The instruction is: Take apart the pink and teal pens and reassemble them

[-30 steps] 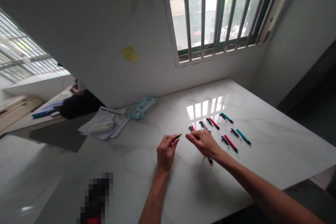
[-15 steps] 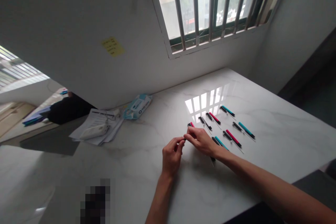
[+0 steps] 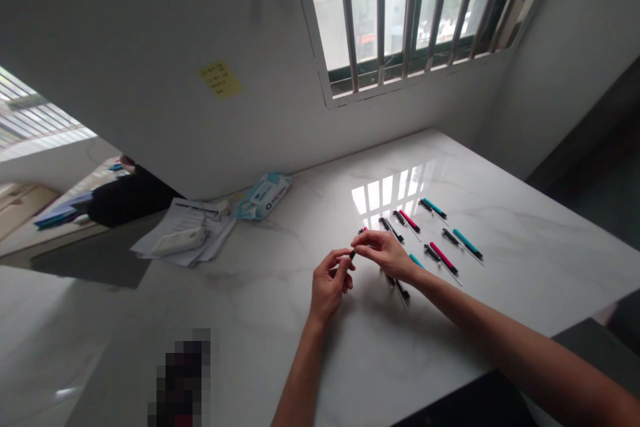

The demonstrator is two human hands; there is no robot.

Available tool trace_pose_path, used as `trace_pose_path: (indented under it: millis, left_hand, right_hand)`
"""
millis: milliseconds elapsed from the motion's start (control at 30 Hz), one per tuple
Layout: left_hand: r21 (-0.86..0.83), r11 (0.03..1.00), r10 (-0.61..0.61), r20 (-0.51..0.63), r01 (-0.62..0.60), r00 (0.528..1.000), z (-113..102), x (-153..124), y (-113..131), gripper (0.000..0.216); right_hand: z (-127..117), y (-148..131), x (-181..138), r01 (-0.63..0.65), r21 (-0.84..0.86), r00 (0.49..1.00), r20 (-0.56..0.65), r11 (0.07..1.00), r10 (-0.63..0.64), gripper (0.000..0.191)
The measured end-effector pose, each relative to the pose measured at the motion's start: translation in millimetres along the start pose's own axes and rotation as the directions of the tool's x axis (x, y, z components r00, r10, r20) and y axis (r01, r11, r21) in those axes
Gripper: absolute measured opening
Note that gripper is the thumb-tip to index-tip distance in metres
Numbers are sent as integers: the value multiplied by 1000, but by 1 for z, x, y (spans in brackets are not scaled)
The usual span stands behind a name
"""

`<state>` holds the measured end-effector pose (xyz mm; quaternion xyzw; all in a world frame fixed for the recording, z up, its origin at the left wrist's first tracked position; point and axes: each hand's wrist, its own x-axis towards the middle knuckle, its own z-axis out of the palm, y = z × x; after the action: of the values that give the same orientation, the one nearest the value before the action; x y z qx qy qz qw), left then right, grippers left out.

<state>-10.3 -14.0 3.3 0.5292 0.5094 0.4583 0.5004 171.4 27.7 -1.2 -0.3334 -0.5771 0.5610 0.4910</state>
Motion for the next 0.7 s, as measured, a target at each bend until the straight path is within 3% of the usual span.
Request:
trace_pose_path:
  millis: [233, 400, 467, 533, 633, 700]
  left_hand:
    - [-221, 969, -95, 76, 109, 993, -5, 1, 2, 49]
    - [-312, 950, -38, -126, -4, 991, -15, 6, 1, 52]
    - [-296, 954, -18, -192, -41, 981, -19, 8, -1, 52]
    - [-277, 959, -9, -266, -67, 964, -24, 9, -4, 53]
    - [-260, 960, -8, -386, -100, 923, -31, 11, -11, 55]
    - [-271, 954, -15, -460, -124, 888, -36, 12, -16, 59]
  right_hand:
    - [10, -5, 8, 60, 35, 996, -72, 998, -57, 31]
    - [12, -12, 34, 108, -180, 981, -141, 978, -135, 24]
    - [15, -14, 46, 154, -349, 981, -55, 925, -184, 17]
    - [22, -12, 57, 220, -524, 975, 122, 823, -183, 13]
    - [33, -2, 67, 301, -729, 939, 340, 615, -56, 23]
    - [38, 6, 71, 314, -803, 922, 386, 506, 40, 26]
